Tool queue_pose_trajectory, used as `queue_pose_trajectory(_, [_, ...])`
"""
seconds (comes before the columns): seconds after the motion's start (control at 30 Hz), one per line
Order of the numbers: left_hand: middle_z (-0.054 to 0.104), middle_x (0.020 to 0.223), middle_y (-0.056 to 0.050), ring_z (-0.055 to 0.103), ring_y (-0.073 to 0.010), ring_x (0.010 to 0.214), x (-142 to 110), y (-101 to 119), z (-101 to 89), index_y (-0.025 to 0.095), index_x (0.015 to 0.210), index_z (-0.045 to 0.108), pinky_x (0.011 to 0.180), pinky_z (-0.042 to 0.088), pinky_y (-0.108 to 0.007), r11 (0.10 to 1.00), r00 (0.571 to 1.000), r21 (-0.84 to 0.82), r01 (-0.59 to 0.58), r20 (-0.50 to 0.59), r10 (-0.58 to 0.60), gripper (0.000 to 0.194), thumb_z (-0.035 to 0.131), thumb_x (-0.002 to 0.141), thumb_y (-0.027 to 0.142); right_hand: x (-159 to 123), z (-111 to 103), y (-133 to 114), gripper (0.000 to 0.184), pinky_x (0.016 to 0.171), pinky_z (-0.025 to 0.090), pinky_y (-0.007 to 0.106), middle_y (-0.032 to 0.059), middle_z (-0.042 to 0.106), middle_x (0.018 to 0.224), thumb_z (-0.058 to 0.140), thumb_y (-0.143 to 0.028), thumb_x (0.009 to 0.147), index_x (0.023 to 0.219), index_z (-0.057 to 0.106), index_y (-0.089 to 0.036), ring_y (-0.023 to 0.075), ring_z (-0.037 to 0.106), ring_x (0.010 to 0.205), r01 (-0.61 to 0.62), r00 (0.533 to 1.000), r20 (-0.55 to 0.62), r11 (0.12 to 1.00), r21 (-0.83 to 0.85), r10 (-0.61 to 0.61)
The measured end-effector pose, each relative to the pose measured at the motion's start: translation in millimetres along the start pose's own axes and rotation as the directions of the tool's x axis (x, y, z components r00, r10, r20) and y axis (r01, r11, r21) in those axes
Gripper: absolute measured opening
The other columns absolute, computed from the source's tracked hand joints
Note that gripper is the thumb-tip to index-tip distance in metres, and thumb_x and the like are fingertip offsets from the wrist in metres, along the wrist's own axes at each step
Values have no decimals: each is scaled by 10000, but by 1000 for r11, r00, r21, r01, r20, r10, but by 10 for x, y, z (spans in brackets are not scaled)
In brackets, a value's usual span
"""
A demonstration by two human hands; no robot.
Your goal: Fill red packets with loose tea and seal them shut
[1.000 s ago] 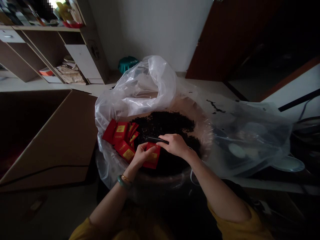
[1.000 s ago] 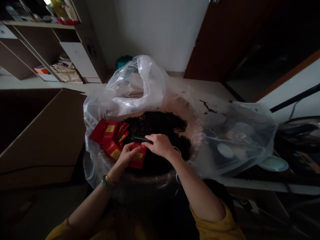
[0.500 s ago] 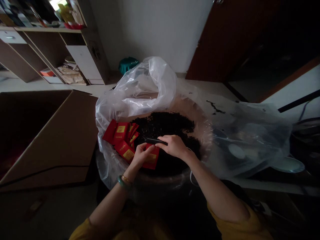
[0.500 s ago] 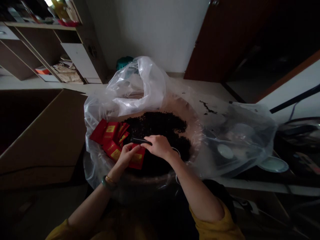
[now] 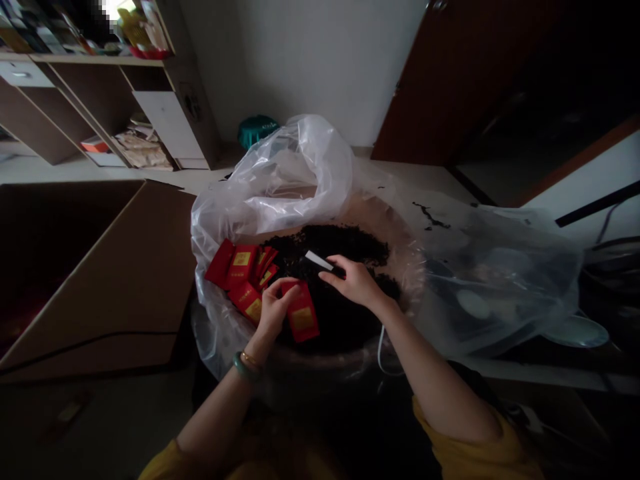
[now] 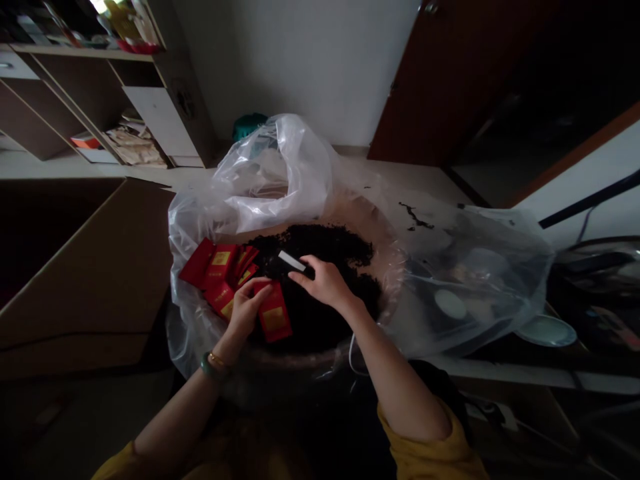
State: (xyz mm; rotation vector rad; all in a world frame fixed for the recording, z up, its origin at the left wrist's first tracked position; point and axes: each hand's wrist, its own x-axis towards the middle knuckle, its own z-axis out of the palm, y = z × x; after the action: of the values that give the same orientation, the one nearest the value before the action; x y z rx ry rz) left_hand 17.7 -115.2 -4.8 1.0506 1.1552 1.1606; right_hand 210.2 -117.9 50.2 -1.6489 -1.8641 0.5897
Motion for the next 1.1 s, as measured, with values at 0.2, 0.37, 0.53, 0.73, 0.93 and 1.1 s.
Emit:
queue_pose_trajectory(0.2, [671,674,-9,553,-127,609,-4,52,-27,160,737,715,573,429,-221,999,993,41,17,-115,-12,313,705,636,456,42,-100,104,402,740,499,325,106,725,986,578,-484,834,1106,611,-190,265,682,906,-230,970,0,913,-336,244])
queue_pose_trajectory(0.37, [585,532,24,466,-99,486,77,121,-288,151,677,695,458,348,-201,990,991,140,25,-135,-6,384,662,657,532,43,-59,112,410,671,479,309,105,726,970,527,-511,851,1104,605,-198,258,686,861,-251,960,14,878,-408,281])
queue_pose_trajectory(0.53, [657,635,-11,572,-169,613,241,270,-811,162,728,730,567,425,-245,826,977,563,-30,-158,143,337,603,712,474,54,-68,86,417,661,467,303,110,725,974,520,-516,855,1109,601,-196,262,685,868,-255,956,29,878,-404,291])
queue_pose_trajectory(0.73, [605,1130,-134,540,-299,1025,327,549,-983,200,1119,667,939,410,-454,378,862,925,-26,-171,477,382,543,783,333,62,-47,95,458,682,466,294,107,724,987,516,-545,855,1143,580,-195,257,684,898,-275,941,62,859,-431,333])
queue_pose_trajectory(0.93, [581,1180,-182,432,-427,1113,465,616,-833,200,1064,677,882,359,-590,128,926,988,91,-131,355,356,541,799,394,68,-19,156,484,688,473,312,121,721,993,517,-570,842,1138,578,-191,277,685,897,-276,940,60,854,-441,335])
queue_pose_trajectory(1.1, [571,1127,-248,445,-439,1091,609,454,-702,133,885,711,871,355,-566,13,947,992,125,-123,296,396,554,788,484,71,-28,122,491,721,481,320,125,713,1032,534,-555,840,1160,569,-184,281,676,939,-282,936,75,860,-426,344])
